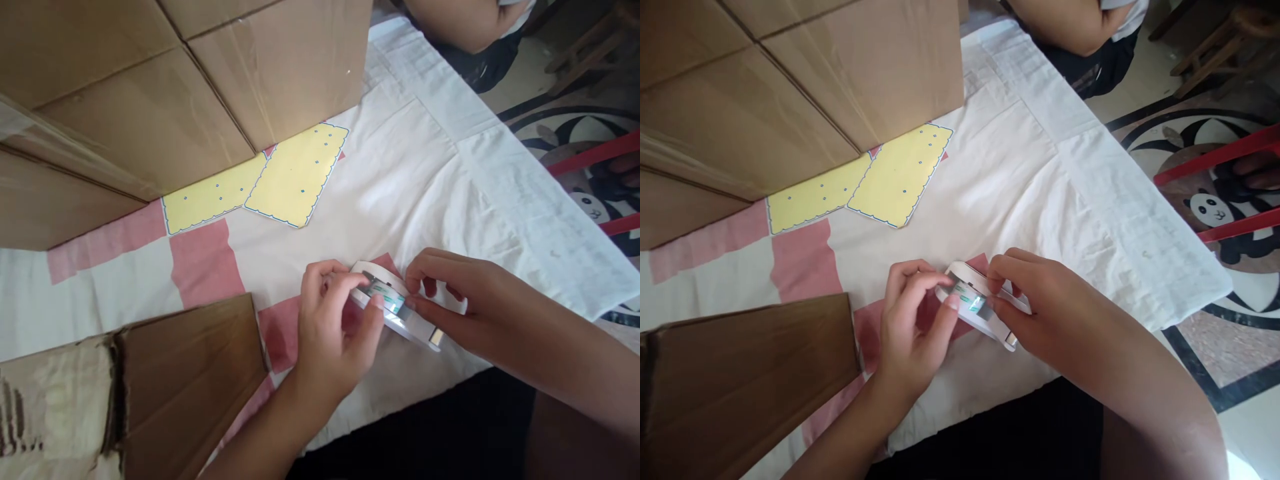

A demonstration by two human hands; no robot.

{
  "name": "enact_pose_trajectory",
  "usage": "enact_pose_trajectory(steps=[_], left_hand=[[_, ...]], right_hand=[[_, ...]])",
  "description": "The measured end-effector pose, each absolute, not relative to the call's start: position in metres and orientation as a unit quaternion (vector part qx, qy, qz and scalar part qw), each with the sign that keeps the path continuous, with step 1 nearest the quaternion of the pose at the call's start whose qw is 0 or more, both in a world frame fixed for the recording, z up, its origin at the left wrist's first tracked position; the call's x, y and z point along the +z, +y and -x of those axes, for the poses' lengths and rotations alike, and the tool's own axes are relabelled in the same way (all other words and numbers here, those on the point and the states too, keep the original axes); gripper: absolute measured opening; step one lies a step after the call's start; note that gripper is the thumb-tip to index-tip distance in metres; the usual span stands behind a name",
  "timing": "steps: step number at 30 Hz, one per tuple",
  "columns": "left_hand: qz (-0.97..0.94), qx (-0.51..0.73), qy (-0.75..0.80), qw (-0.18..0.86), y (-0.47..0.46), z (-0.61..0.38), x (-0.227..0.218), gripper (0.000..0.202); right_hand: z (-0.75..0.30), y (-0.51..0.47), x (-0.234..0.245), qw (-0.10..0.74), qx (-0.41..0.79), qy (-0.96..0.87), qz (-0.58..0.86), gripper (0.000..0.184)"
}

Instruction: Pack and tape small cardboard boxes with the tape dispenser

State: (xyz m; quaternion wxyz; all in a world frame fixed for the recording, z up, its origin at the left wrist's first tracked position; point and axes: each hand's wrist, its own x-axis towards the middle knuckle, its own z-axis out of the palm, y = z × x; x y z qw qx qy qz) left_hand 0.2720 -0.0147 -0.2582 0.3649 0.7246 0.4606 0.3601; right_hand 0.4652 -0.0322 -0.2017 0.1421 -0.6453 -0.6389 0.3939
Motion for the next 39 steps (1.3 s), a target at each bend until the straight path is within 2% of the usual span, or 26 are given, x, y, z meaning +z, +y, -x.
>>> enact_pose_trajectory(steps=[14, 18, 23, 39], left_hand=[[-0.733, 0.351, 0.464, 0.352, -0.012, -0.272, -0.258, 0.005], [-0.737, 0.344, 0.452, 0.367, -0.011, -0.272, -0.256, 0.013], [-0.722, 0.344, 0.454, 0.393, -0.009, -0.272, -0.258, 0.006], [-0.703, 0.344, 0.467, 0.411, -0.009, -0.274, -0.26, 0.004]], right_hand=[[-0.463, -0.047, -0.208, 0.186, 0.361, -0.646, 0.646, 0.01], [-0.461, -0.046, -0.212, 0.192, 0.366, -0.649, 0.639, 0.009], [-0.46, -0.044, -0.213, 0.214, 0.362, -0.638, 0.645, 0.008], [-0.453, -0.039, -0.206, 0.217, 0.378, -0.617, 0.656, 0.011]])
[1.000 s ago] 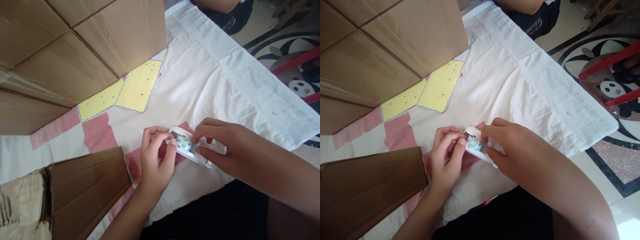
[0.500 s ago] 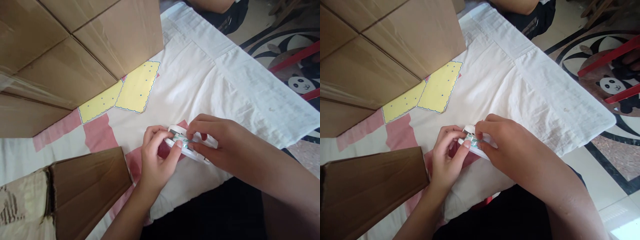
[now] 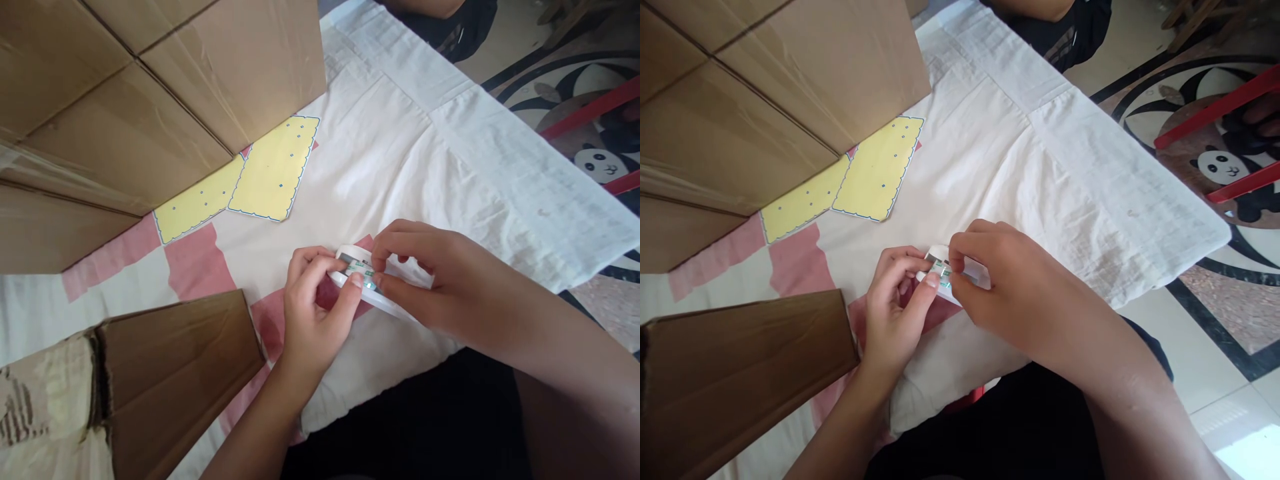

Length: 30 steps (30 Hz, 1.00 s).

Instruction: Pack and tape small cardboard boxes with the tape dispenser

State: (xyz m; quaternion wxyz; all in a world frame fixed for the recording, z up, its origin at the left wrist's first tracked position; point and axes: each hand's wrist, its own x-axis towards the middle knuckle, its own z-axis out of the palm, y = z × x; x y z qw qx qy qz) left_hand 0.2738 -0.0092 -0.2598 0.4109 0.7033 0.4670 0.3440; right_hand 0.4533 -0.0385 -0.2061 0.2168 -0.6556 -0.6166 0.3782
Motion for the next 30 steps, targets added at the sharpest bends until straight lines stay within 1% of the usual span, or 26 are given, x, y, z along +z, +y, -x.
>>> enact_pose_trajectory(steps=[4, 10, 12, 16, 17, 21, 25, 30], left_hand=[[-0.708, 0.339, 0.472, 0.402, -0.01, -0.274, -0.26, 0.005], [-0.714, 0.339, 0.47, 0.392, -0.011, -0.273, -0.26, 0.006], [-0.734, 0.344, 0.452, 0.372, -0.01, -0.272, -0.259, 0.005], [-0.788, 0.359, 0.395, 0.306, -0.009, -0.269, -0.254, 0.019], [-0.799, 0.36, 0.387, 0.287, -0.009, -0.269, -0.254, 0.02], [-0.827, 0.361, 0.362, 0.234, -0.005, -0.266, -0.254, 0.016], [-0.858, 0.358, 0.319, 0.183, 0.002, -0.258, -0.255, 0.02], [-0.861, 0.358, 0.317, 0.171, 0.007, -0.252, -0.255, 0.016]], right_hand=[[-0.45, -0.037, -0.206, 0.221, 0.372, -0.613, 0.662, 0.016], [-0.453, -0.038, -0.209, 0.22, 0.365, -0.616, 0.663, 0.016], [-0.454, -0.037, -0.211, 0.223, 0.363, -0.62, 0.659, 0.016], [-0.456, -0.034, -0.215, 0.232, 0.369, -0.617, 0.655, 0.017], [-0.456, -0.033, -0.215, 0.234, 0.371, -0.614, 0.656, 0.018], [-0.455, -0.031, -0.216, 0.24, 0.38, -0.6, 0.662, 0.019], [-0.454, -0.031, -0.217, 0.25, 0.383, -0.588, 0.667, 0.019], [-0.457, -0.035, -0.217, 0.252, 0.381, -0.592, 0.664, 0.017]])
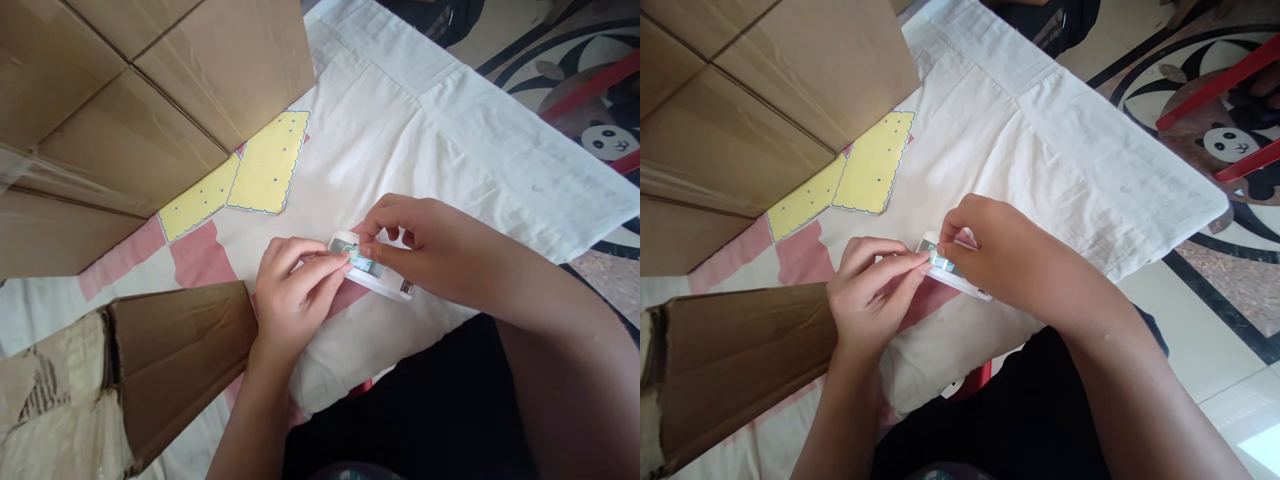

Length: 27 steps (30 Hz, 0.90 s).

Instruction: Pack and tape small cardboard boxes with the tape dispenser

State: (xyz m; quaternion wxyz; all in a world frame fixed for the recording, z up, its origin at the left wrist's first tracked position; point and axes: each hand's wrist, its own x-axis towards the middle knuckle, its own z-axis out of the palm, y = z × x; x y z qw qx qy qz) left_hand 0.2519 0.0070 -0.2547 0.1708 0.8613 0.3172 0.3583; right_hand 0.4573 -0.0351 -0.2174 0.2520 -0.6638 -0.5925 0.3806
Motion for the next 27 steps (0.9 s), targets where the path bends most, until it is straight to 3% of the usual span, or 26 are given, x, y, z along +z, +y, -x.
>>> enact_pose_trajectory(steps=[7, 12, 16, 27], left_hand=[[-0.858, 0.352, 0.322, 0.19, 0.006, -0.253, -0.253, 0.017], [-0.861, 0.336, 0.323, 0.201, 0.006, -0.256, -0.251, 0.014], [-0.885, 0.294, 0.301, 0.2, 0.006, -0.259, -0.252, 0.028], [-0.857, 0.277, 0.343, 0.267, 0.001, -0.261, -0.246, 0.02]], right_hand=[[-0.451, -0.041, -0.216, 0.256, 0.377, -0.586, 0.67, 0.008], [-0.438, -0.037, -0.218, 0.254, 0.397, -0.505, 0.723, 0.017], [-0.441, -0.037, -0.224, 0.258, 0.433, -0.483, 0.715, 0.024], [-0.452, -0.044, -0.224, 0.289, 0.501, -0.465, 0.67, 0.023]])
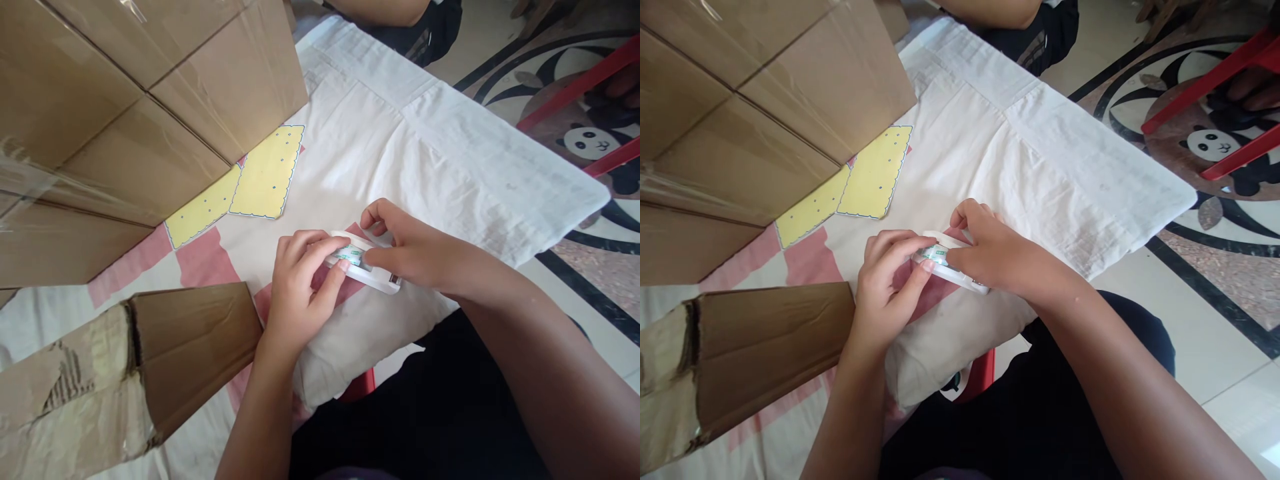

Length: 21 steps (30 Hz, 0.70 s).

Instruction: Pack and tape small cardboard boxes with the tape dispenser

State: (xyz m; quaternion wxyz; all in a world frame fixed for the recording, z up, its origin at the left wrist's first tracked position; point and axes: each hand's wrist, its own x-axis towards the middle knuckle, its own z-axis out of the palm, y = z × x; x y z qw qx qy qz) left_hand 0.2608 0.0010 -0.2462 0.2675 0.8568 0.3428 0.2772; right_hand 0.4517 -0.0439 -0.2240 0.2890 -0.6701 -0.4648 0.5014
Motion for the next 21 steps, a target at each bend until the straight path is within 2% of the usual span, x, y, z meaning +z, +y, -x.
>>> enact_pose_trajectory(steps=[21], left_hand=[[-0.842, 0.283, 0.33, 0.319, 0.0065, -0.2577, -0.2483, 0.018]], right_hand=[[-0.446, -0.0362, -0.2163, 0.285, 0.547, -0.411, 0.671, 0.019]])
